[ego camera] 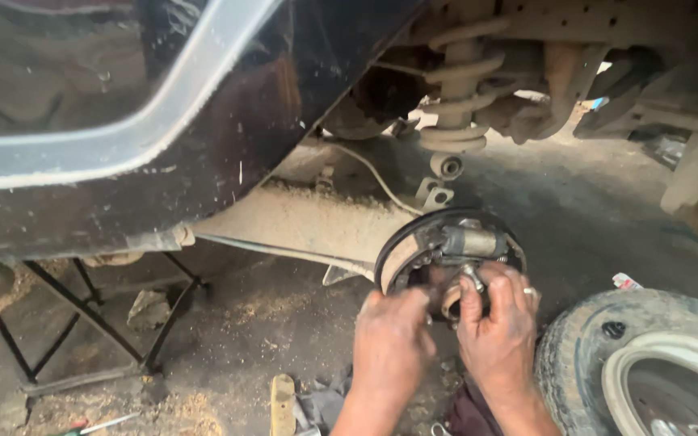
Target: The person works on a vehicle's rear drum brake assembly with the wheel removed. They repeatedly insert and remove a small cylindrical metal part into the brake mechanism, then wipe the area with a cloth.
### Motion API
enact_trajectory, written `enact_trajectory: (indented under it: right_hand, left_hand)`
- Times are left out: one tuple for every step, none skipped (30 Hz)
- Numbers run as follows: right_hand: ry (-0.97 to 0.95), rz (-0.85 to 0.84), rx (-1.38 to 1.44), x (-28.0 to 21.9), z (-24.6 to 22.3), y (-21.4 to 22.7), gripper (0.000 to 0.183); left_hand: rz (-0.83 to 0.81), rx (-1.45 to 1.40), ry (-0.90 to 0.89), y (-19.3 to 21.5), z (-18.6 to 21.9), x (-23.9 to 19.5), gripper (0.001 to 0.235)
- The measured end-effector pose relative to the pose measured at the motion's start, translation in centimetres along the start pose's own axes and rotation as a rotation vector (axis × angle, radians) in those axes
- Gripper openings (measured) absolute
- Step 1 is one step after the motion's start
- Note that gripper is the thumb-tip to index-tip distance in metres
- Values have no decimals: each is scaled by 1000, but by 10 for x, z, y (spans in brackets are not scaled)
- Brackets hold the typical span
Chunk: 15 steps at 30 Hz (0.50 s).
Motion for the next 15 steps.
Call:
enact_trajectory:
  right_hand:
    - [-9,-5,-17,-4,0,1,18]
    - [-14,0,-31,-2,0,0,18]
    - [-20,5,-45,0,-1,-1,19]
    - [-19,3,-30,1,-2,-1,19]
    - [-19,1,-15,1,-3,1,19]
    - [-21,0,-4,1,-3,2,19]
    - [-19,5,0,2,-2,2,19]
    - [-17,10,2,2,-1,1,20]
    - [-14,15,3,1,0,0,20]
    - [-12,15,-11,-1,2,0,20]
    - [-9,14,-26,-1,5,0,19]
    - [-6,20,-32,-1,3,-3,19]
    - [-17,22,-8,-1,-1,-3,19]
    - [-24,28,11,0,-2,-2,18]
    - [-31,33,30,2,-2,0,18]
  left_hand:
    - [17,-11,-28,-3,-1,-1,18]
    - [41,-17,-66,-6,-3,8,17]
    - [64,-24,-104,-7,-3,14,16]
    - [68,-19,-81,-8,-1,16,13]
    - [71,-15,-57,-8,3,18,10]
    - [72,-15,-34,-8,6,19,9]
    - [96,-43,11,-5,9,15,11]
    - [119,-72,57,-1,11,7,15]
    - [142,-101,102,1,12,3,19]
    - [153,-96,120,-3,12,3,18]
    - [164,-91,137,-7,12,6,18]
    - [178,-77,149,-8,9,10,17]
    - [154,-48,176,-7,6,12,13]
    - [132,-24,200,-8,4,18,9]
    - [110,1,224,-8,4,21,6]
Point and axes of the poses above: each hand's wrist, its own x-axis towards the middle knuckle, its own y-axis out of the back of the hand, z = x × y, the point moved 1 cm from there along x, towards the middle knuckle
